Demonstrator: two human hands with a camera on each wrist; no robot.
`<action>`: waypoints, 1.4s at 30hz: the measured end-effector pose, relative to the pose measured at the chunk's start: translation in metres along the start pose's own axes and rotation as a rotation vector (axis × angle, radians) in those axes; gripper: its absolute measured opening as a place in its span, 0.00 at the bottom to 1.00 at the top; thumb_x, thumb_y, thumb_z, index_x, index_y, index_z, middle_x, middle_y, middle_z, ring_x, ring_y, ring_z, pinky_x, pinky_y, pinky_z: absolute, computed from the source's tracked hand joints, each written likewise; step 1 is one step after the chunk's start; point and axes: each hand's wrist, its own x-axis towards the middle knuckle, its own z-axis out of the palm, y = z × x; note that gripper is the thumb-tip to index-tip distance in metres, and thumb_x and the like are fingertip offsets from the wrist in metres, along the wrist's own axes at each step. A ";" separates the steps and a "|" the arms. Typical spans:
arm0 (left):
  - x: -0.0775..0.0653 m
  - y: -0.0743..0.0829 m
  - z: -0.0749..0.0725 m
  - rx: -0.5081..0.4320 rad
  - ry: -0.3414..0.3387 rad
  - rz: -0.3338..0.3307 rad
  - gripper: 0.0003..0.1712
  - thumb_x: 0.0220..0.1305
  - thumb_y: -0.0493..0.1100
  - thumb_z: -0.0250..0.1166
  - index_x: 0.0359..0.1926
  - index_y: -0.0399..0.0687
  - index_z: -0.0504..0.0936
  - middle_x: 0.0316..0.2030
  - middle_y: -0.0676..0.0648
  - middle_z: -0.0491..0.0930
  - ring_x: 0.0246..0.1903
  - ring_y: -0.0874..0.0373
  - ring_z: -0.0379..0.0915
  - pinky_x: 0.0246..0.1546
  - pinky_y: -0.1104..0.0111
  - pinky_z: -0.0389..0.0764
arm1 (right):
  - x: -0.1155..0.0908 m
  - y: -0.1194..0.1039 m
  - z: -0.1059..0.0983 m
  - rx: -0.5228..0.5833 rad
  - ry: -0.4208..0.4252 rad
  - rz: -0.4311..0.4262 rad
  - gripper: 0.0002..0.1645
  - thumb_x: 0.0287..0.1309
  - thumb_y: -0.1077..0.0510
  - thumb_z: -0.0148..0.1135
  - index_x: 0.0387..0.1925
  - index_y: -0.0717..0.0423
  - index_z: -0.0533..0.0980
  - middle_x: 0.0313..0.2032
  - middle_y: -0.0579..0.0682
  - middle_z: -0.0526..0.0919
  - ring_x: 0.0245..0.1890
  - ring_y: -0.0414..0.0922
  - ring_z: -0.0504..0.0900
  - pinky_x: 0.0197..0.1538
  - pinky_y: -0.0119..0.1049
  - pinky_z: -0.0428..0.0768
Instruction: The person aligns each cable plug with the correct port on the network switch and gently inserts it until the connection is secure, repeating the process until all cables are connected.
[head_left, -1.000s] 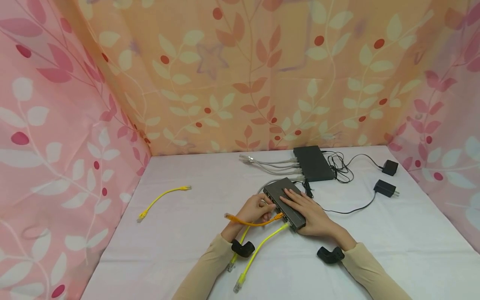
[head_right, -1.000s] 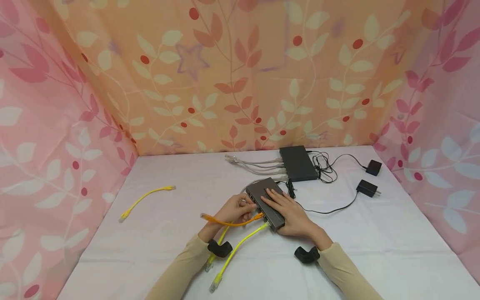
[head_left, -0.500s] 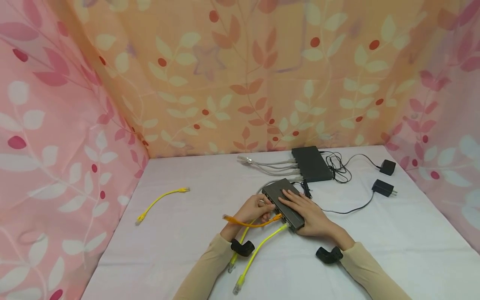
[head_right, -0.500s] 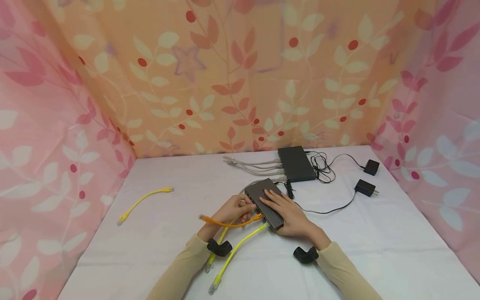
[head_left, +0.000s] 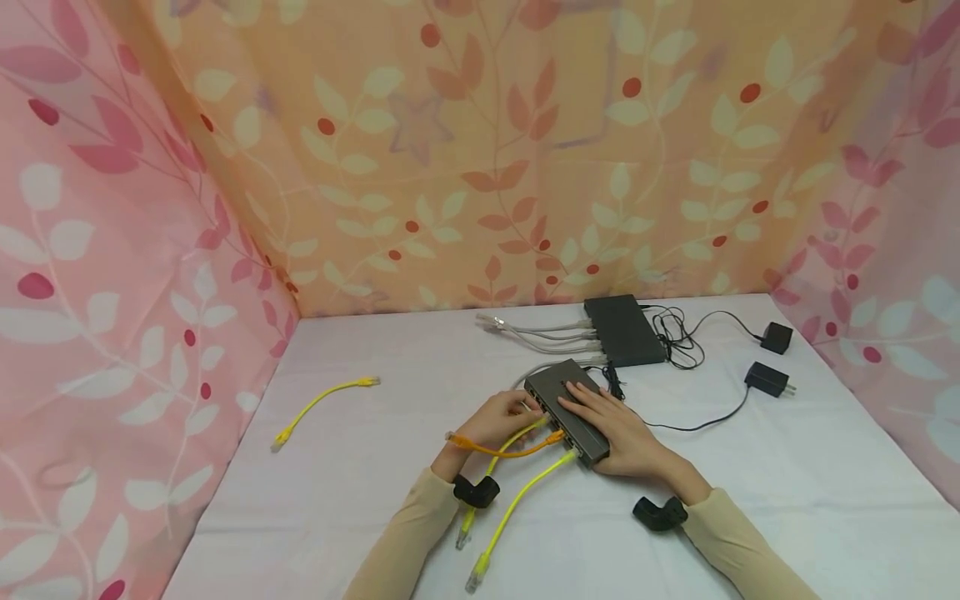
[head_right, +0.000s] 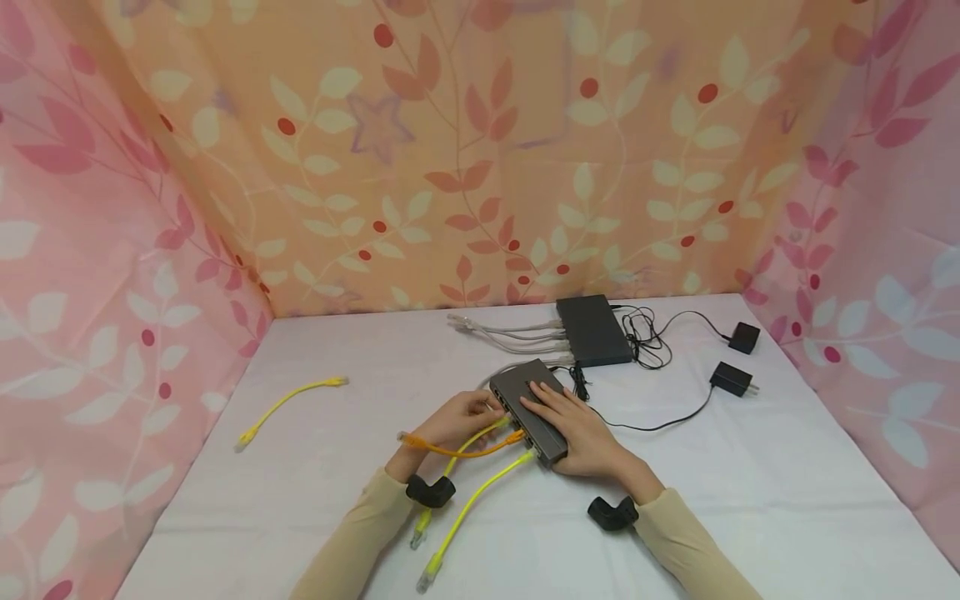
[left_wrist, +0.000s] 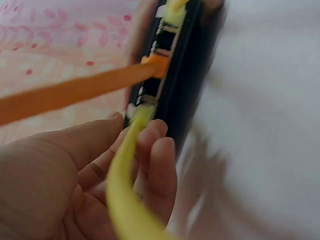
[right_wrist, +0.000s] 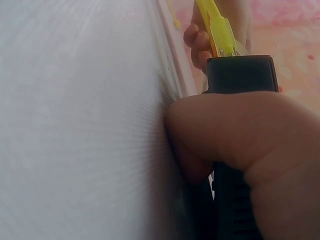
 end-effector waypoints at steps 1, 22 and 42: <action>-0.001 -0.001 -0.003 0.013 0.000 0.009 0.10 0.66 0.48 0.57 0.41 0.48 0.78 0.27 0.46 0.82 0.21 0.58 0.77 0.24 0.68 0.79 | 0.000 0.000 0.000 -0.002 0.003 -0.002 0.61 0.28 0.53 0.71 0.70 0.44 0.55 0.70 0.51 0.54 0.70 0.50 0.53 0.66 0.53 0.52; -0.021 -0.012 -0.070 0.049 0.149 -0.011 0.18 0.65 0.48 0.58 0.43 0.36 0.79 0.32 0.38 0.81 0.29 0.45 0.79 0.30 0.60 0.82 | 0.000 -0.004 -0.001 0.003 -0.011 0.007 0.60 0.28 0.55 0.71 0.70 0.45 0.55 0.70 0.52 0.53 0.70 0.50 0.53 0.66 0.55 0.52; -0.059 -0.042 -0.131 0.349 0.623 -0.055 0.12 0.66 0.44 0.57 0.41 0.41 0.81 0.37 0.43 0.82 0.40 0.51 0.76 0.41 0.59 0.76 | 0.000 -0.004 -0.002 -0.013 -0.007 0.007 0.61 0.28 0.55 0.71 0.70 0.45 0.55 0.71 0.51 0.53 0.70 0.50 0.53 0.66 0.55 0.53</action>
